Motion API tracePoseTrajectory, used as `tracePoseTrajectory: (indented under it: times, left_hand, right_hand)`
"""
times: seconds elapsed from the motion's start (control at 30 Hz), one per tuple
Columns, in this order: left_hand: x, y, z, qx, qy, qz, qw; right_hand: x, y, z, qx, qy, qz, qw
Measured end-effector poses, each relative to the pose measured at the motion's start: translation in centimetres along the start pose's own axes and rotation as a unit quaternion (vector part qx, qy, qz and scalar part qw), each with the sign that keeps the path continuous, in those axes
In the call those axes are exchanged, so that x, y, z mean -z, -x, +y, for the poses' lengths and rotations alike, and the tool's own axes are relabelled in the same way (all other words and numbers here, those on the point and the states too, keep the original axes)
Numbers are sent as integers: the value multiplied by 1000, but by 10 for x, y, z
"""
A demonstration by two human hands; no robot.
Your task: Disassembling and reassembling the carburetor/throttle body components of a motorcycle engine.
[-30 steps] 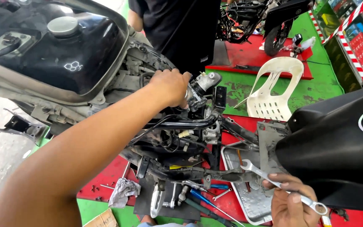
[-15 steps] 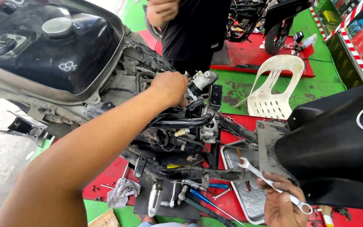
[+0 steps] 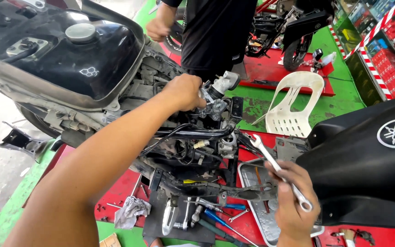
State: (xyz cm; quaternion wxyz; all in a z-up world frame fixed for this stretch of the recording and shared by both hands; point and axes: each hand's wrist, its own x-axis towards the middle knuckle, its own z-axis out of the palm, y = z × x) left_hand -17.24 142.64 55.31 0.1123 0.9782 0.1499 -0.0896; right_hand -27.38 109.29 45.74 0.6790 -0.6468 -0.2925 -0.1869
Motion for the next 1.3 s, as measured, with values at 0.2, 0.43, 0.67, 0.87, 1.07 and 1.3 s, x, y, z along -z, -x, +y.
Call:
tracePoseTrajectory:
  times: [0.2, 0.43, 0.67, 0.87, 1.07, 1.3]
  left_hand:
    - [-9, -28, -33, -49, 103, 57, 992]
    - [3, -24, -47, -63, 169, 58, 982]
    - [10, -17, -48, -85, 208, 40, 974]
    - [14, -12, -43, -62, 237, 25, 969]
    - [18, -5, -42, -73, 234, 20, 969]
    - [19, -1, -38, -88, 233, 13, 969]
  right_hand:
    - [-53, -59, 3, 100, 8, -111, 989]
    - [-101, -99, 17, 220, 112, -151, 957]
    - [-111, -105, 18, 219, 140, -185, 948]
    - [-113, -106, 21, 220, 145, -193, 945]
    - [-115, -103, 22, 227, 154, -199, 941]
    - [-117, -111, 16, 220, 172, -217, 935]
